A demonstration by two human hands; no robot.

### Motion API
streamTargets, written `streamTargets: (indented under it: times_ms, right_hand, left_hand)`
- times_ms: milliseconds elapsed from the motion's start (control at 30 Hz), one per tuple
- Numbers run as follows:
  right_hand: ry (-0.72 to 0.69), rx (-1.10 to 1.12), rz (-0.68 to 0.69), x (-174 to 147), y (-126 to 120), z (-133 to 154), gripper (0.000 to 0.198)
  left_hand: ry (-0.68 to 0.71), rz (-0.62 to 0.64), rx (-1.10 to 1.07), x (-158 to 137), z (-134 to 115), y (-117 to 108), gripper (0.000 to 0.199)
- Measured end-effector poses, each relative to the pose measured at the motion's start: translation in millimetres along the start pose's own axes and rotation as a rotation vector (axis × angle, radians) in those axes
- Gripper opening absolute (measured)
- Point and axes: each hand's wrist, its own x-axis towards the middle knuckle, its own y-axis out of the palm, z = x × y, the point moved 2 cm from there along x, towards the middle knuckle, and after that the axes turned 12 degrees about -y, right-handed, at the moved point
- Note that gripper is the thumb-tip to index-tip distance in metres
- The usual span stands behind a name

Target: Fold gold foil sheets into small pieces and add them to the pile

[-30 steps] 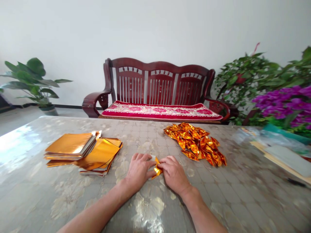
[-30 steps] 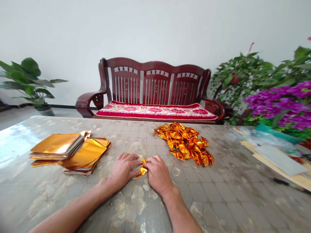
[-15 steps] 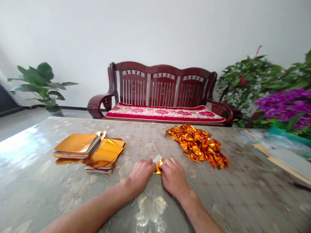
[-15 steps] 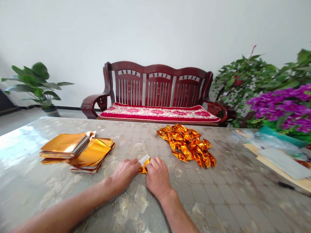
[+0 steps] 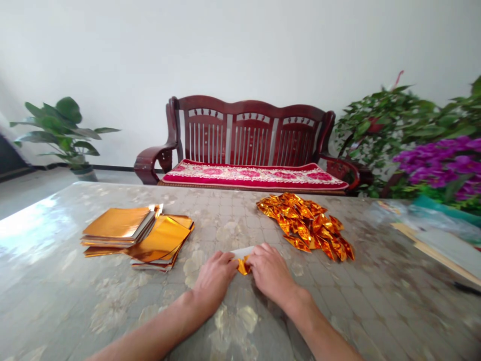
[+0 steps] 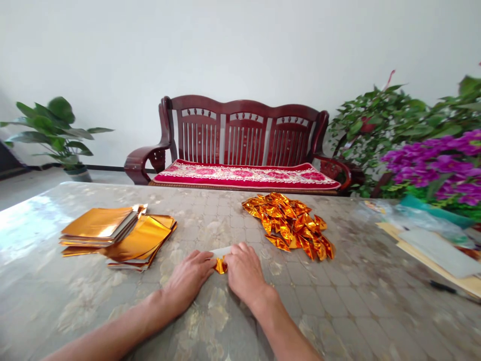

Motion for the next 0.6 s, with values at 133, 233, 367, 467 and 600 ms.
streamTargets:
  times_ms: [133, 233, 367, 467, 600]
  right_hand:
    - [-0.065, 0.031, 0.106, 5.6, -3.5, -10.9, 0.024]
    - [-0.066, 0.071, 0.154, 11.9, -4.9, -17.8, 0.021]
    - [-0.040, 0.097, 0.171, 19.7, -3.4, -23.5, 0.020]
    - [-0.040, 0.129, 0.135, 23.0, -1.0, -26.9, 0.018]
    - [-0.031, 0.107, 0.021, 27.1, -3.3, -35.7, 0.026]
  left_hand:
    - [-0.067, 0.025, -0.133, 9.9, 5.8, -4.0, 0.023]
    - [-0.096, 0.021, -0.221, 15.3, 10.0, -3.8, 0.020]
    - [-0.181, -0.024, -0.295, 21.4, 15.8, -5.6, 0.014]
    - [-0.215, -0.026, -0.259, 25.7, 17.4, -7.9, 0.011]
    - [-0.299, -0.012, -0.137, 31.1, 17.7, -13.2, 0.030]
